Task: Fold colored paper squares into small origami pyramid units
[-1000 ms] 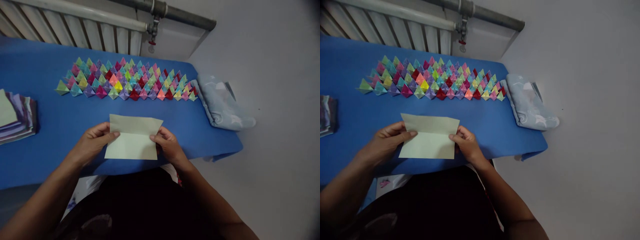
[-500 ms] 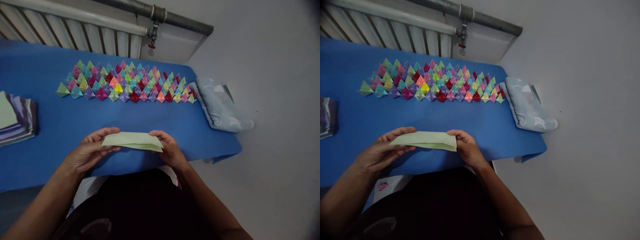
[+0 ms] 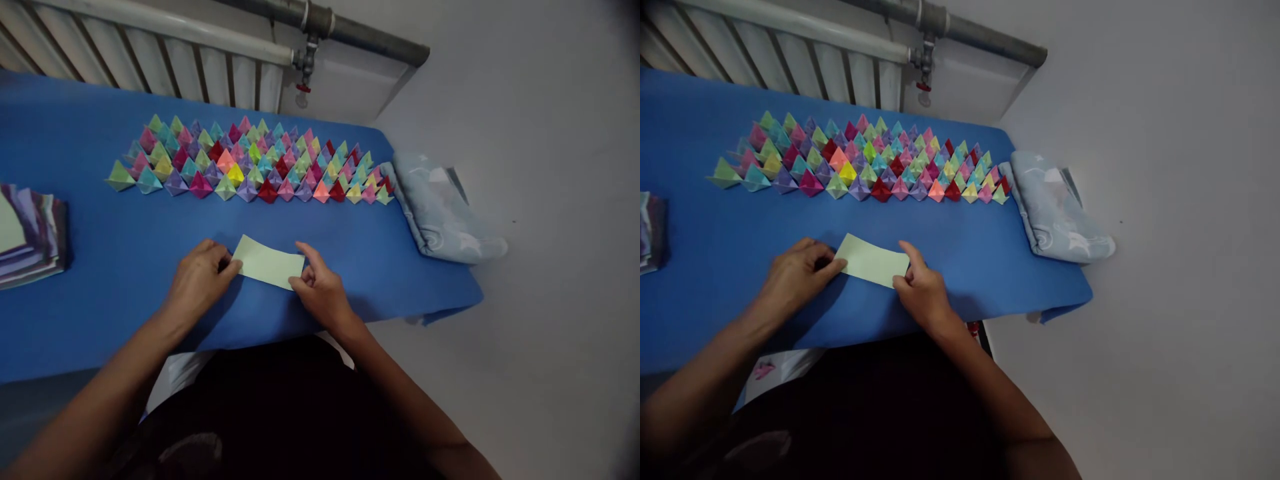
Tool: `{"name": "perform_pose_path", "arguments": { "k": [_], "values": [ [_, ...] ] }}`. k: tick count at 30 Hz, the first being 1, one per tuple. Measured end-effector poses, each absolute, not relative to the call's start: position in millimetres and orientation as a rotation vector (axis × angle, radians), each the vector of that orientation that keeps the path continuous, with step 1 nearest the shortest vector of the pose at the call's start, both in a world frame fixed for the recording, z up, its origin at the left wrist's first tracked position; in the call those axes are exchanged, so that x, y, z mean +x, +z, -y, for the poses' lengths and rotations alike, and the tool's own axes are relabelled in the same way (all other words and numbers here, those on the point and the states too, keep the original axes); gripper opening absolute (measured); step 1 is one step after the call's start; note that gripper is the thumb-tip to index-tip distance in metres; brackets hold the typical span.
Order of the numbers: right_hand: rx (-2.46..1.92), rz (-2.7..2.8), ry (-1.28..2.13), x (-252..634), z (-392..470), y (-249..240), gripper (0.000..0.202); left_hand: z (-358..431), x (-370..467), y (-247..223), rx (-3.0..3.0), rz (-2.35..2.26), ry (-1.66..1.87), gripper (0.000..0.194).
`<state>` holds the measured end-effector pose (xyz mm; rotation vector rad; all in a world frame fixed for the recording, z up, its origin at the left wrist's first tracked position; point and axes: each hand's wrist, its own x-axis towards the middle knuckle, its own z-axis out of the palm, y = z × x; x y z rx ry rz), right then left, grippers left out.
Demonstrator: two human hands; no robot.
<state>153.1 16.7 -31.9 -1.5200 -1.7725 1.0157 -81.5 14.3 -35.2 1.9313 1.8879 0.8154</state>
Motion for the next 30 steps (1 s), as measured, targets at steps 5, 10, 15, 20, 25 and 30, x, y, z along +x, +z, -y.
{"name": "perform_pose_path", "arguments": {
  "k": [5, 10, 15, 20, 25, 30],
  "values": [
    [-1.515, 1.913, 0.900, 153, -17, -35, 0.022, 0, -58, -39, 2.364, -1.938, 0.891, 0.021],
    [-1.491, 1.851, 1.113, 150, -11, -28, 0.011, 18, -30, -38, 2.618, -1.405, 0.821, 0.021],
    [-1.504, 1.822, 1.194, 166, 0, -21, 0.014, 22, -33, -44, 2.751, -1.379, 0.839, 0.018],
    [-1.179, 2.203, 0.582, 184, -1, -31, 0.024, 28, -44, -47, 2.799, -1.299, 0.869, 0.016],
    [-1.018, 2.438, 0.394, 179, -3, -44, 0.024, 36, -54, -45, 2.763, -1.251, 0.872, 0.017],
    [-1.051, 2.454, 0.389, 175, -3, -47, 0.022, 39, -55, -44, 2.737, -1.323, 0.872, 0.015]
  ]
}}
